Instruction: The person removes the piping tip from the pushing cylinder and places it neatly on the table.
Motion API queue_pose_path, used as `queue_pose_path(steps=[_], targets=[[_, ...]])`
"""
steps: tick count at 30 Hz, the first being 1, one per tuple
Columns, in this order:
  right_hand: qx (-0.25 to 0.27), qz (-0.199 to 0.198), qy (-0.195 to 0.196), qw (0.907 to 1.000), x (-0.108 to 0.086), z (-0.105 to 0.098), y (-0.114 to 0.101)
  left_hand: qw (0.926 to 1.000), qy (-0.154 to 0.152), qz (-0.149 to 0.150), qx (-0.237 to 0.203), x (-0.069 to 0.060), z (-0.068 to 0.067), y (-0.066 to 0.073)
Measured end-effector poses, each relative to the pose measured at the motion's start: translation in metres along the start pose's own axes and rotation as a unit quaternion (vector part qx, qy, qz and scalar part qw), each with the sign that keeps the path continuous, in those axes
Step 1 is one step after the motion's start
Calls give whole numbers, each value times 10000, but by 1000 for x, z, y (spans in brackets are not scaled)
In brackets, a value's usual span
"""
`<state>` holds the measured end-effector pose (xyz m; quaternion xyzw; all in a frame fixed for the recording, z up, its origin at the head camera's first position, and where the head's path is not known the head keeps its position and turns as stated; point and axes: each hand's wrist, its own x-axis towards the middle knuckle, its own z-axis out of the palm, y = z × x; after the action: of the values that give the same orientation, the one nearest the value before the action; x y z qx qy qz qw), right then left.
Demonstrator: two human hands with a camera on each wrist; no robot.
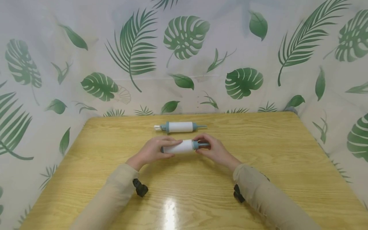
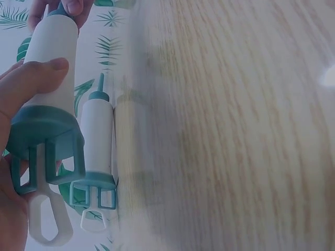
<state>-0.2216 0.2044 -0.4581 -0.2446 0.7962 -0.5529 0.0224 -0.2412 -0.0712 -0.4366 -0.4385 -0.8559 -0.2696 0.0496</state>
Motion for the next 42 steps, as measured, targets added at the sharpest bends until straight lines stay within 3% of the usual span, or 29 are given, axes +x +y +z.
queue_pose_path(steps=[14,23,29,37,42], targets=[[122,-93,-7,9999,-1,-1,1,9995,-107,-186,-252,0,-1,2],[232,378,-258,9987,-1,-3,-3,9996,-104,-236,-84,0,-4,4],[460,782,-532,9945,0,-4,-3,10000,-25,-65,-4,-1,-4,3],[-128,612,-384,9973,0,-5,1,10000,-34,44,12,-1,-3,0],[-167,518,-350,9979,-1,-5,1,9999,-95,-18,-61,-1,-2,-1]])
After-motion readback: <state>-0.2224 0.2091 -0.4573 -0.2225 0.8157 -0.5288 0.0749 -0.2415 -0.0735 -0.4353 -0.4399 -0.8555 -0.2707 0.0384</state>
